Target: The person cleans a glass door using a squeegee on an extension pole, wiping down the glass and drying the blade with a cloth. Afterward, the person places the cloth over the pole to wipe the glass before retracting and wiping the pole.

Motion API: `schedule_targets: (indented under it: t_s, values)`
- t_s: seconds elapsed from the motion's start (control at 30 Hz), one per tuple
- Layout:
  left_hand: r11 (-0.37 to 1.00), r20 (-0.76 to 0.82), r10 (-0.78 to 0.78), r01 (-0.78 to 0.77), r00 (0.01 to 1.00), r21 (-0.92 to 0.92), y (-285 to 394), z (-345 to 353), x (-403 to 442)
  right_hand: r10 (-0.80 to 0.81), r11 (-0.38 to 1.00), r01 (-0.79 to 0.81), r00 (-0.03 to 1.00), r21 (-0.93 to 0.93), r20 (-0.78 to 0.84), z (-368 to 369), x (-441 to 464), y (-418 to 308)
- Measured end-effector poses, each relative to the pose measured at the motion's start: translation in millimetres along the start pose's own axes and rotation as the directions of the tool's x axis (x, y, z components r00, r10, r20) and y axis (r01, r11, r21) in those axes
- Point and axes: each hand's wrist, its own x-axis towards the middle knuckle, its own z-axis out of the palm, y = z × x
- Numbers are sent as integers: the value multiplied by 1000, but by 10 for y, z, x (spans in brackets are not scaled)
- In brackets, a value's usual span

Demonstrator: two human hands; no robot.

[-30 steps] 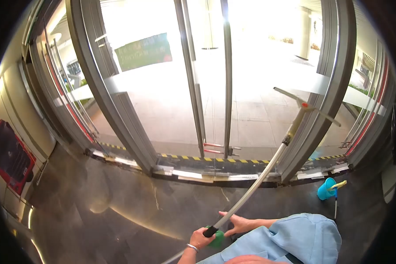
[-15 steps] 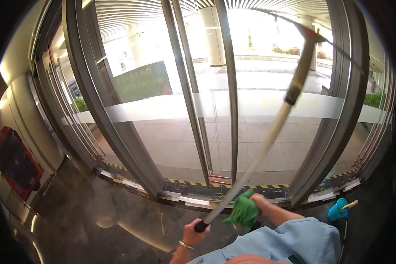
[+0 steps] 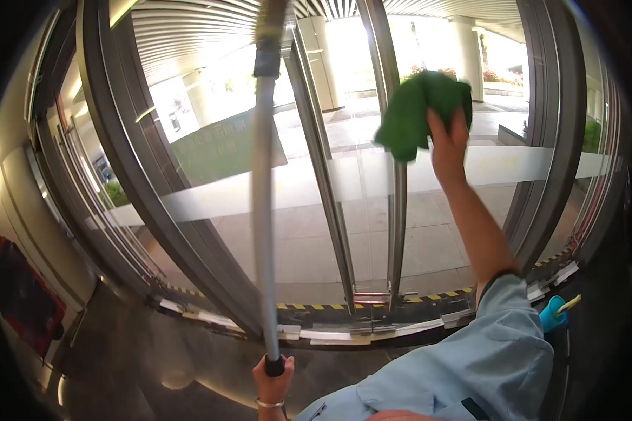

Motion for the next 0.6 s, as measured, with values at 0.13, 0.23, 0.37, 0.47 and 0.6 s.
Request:
schedule_targets:
  t_s: [0.13, 0.23, 0.37, 0.47, 0.6]
  values:
    - [993, 9, -99, 99, 995, -56, -22, -327, 351, -366, 872, 360, 929, -331, 48, 899, 1146, 405]
    - [995, -12, -78, 78, 997, -56, -28, -317, 495, -461, 671, 480, 867, -564, 189, 1473, 2141, 969]
    - [998, -68, -52, 48, 996, -49, -140, -193, 596, 345, 659, -76, 914, -748, 211, 1969, 2058, 408]
    - [999, -91, -40, 36, 995, -41, -180, -117, 698, 161, 349, 273, 925, -897, 344, 1968, 1881, 1142]
    - [995, -95, -99, 99, 991, -10, -406, -132, 798, -385, 618, 535, 845, -576, 372, 1254, 792, 2308]
